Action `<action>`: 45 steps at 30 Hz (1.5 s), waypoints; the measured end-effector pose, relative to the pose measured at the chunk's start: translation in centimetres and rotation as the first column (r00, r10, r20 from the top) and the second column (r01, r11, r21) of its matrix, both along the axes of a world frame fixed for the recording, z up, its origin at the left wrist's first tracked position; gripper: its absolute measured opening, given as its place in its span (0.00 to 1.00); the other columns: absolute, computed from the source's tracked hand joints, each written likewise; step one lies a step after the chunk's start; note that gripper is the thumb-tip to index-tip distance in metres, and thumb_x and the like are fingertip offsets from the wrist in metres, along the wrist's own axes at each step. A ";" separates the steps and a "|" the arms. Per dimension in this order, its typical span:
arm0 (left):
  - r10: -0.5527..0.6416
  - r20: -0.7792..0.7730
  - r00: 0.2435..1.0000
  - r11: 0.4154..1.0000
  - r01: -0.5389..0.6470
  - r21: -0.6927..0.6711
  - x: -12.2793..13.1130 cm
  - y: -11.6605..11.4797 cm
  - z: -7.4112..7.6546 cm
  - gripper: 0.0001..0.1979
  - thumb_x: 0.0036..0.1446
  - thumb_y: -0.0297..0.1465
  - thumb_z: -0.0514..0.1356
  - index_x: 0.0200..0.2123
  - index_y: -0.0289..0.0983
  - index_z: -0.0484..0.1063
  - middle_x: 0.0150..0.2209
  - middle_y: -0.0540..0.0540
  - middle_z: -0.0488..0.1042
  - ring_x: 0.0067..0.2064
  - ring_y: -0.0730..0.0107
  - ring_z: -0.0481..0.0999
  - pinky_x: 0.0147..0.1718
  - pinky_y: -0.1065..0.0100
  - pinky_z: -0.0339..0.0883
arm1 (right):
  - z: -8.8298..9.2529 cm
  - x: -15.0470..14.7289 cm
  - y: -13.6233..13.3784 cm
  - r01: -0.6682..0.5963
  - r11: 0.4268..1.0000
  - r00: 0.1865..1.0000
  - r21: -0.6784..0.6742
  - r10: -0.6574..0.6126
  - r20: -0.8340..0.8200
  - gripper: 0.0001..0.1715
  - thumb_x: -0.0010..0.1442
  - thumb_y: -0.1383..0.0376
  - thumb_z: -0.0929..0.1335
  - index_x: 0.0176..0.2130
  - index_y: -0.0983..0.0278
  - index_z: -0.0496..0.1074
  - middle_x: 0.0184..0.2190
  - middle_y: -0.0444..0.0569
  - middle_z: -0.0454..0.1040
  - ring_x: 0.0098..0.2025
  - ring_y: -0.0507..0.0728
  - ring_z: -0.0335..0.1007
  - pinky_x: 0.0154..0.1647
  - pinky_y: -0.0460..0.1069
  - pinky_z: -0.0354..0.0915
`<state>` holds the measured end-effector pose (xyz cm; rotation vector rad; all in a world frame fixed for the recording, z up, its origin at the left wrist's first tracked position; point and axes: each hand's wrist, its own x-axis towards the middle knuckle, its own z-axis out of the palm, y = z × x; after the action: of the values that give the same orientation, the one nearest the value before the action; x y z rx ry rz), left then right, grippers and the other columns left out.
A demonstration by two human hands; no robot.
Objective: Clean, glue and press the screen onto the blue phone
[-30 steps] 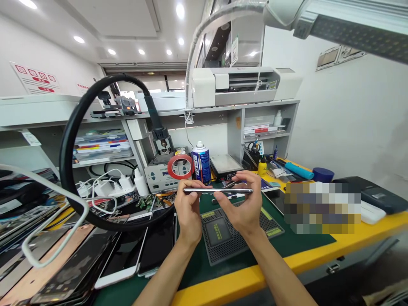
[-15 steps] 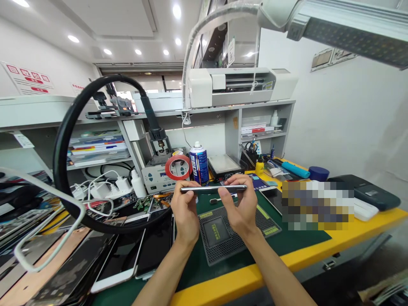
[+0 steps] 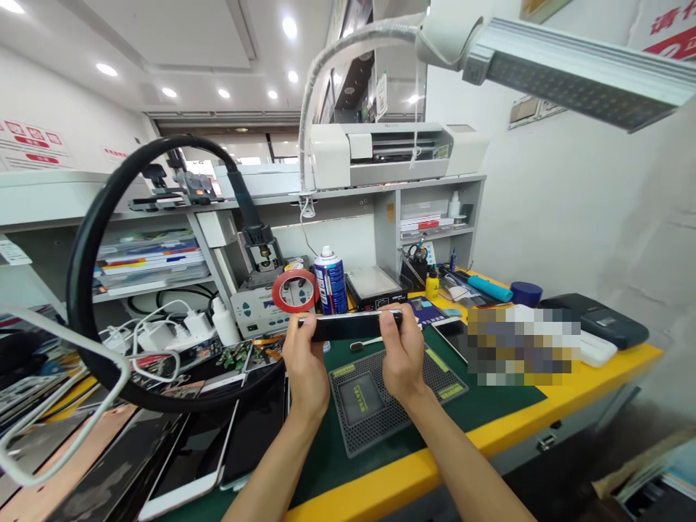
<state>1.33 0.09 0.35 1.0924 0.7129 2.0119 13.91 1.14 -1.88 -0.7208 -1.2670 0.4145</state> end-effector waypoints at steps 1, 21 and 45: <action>0.008 -0.004 1.000 0.999 -0.008 -0.031 0.0 0.1 0.0 0.12 0.62 0.36 0.58 0.27 0.39 0.62 0.28 0.54 0.59 0.30 0.73 0.61 0.30 0.74 0.62 | 0.0 0.0 0.1 0.016 1.000 1.000 -0.026 -0.016 -0.007 0.18 0.72 0.53 0.59 0.35 0.60 0.63 0.27 0.42 0.62 0.29 0.54 0.58 0.32 0.49 0.59; -0.809 0.145 0.570 0.323 0.636 -0.700 -2.8 0.0 1.2 0.24 0.61 0.41 0.61 0.54 0.32 0.67 0.40 0.34 0.79 0.37 0.45 0.83 0.31 0.48 0.78 | -0.7 0.7 3.7 0.236 0.819 0.965 -0.522 -0.136 0.223 0.26 0.69 0.52 0.64 0.24 0.64 0.67 0.20 0.39 0.66 0.24 0.52 0.66 0.30 0.48 0.65; -0.717 0.367 0.593 0.468 0.799 -0.377 -4.2 1.4 0.2 0.20 0.65 0.44 0.53 0.43 0.31 0.69 0.29 0.44 0.69 0.22 0.73 0.63 0.17 0.71 0.63 | -3.3 1.1 4.1 0.426 0.851 0.420 -0.307 0.115 0.900 0.16 0.67 0.59 0.69 0.51 0.65 0.72 0.53 0.53 0.72 0.53 0.62 0.71 0.54 0.62 0.68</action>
<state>-2.83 1.44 0.56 0.7074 0.4818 1.0039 15.00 5.21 -5.19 -1.6733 -2.1279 0.1501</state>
